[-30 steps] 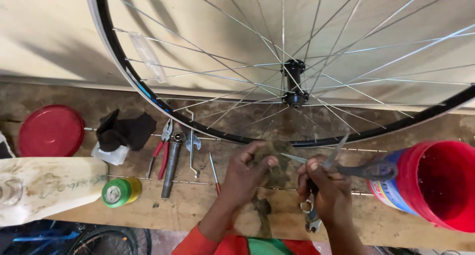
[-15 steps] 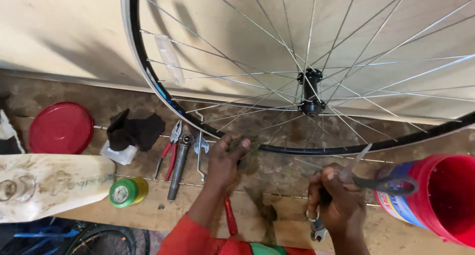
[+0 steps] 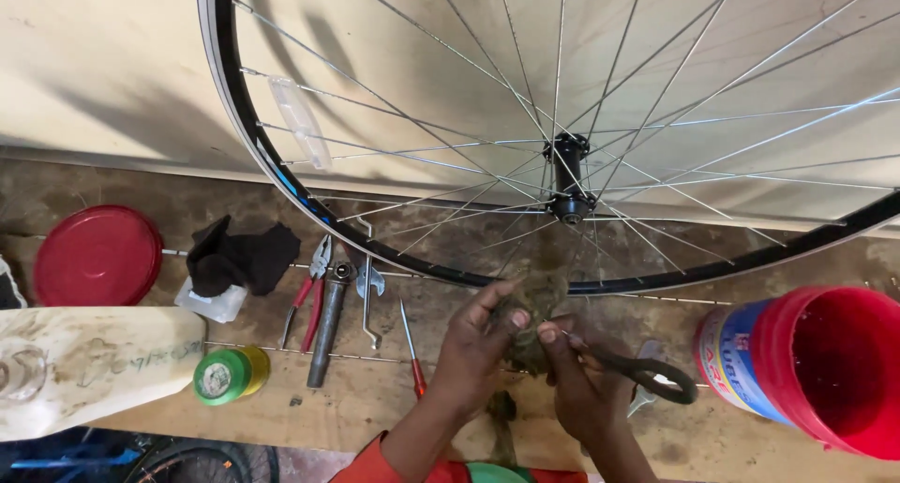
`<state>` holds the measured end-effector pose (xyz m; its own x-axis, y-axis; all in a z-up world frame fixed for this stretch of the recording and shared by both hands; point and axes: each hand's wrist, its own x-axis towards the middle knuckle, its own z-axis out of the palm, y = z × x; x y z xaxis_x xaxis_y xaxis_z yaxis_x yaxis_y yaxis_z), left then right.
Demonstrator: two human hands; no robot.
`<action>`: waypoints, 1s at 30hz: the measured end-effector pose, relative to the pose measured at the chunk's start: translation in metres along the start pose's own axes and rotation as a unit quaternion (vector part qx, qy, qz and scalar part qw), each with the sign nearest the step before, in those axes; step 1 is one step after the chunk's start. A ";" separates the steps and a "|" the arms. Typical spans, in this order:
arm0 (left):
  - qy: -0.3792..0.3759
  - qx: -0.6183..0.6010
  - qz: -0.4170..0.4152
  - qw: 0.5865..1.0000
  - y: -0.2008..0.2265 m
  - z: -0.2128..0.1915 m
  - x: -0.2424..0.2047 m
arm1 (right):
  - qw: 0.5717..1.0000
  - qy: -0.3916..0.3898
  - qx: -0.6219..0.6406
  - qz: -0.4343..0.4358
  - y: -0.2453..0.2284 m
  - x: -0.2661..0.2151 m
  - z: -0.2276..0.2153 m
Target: Cleaning the hub and spokes of a bicycle wheel with a rag, spinning the wheel for inspection, and using scissors to cut a zip tie.
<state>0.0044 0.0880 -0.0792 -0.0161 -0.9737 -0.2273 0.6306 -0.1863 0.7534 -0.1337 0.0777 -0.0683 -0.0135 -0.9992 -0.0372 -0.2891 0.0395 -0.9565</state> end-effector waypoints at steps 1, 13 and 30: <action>0.047 0.001 -0.011 0.999 -0.005 -0.002 0.001 | 1.000 -0.022 0.012 -0.009 -0.006 -0.001 0.001; 0.277 0.096 -0.026 0.956 -0.013 -0.067 0.021 | 0.984 -0.077 0.155 -0.053 -0.017 -0.005 -0.028; 0.076 0.107 0.040 0.991 -0.009 -0.009 -0.008 | 0.995 -0.069 0.053 0.039 -0.005 -0.009 -0.019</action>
<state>0.0054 0.0987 -0.0898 0.1554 -0.9583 -0.2396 0.4463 -0.1483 0.8825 -0.1501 0.0862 -0.0576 0.1013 -0.9841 -0.1459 -0.1904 0.1247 -0.9737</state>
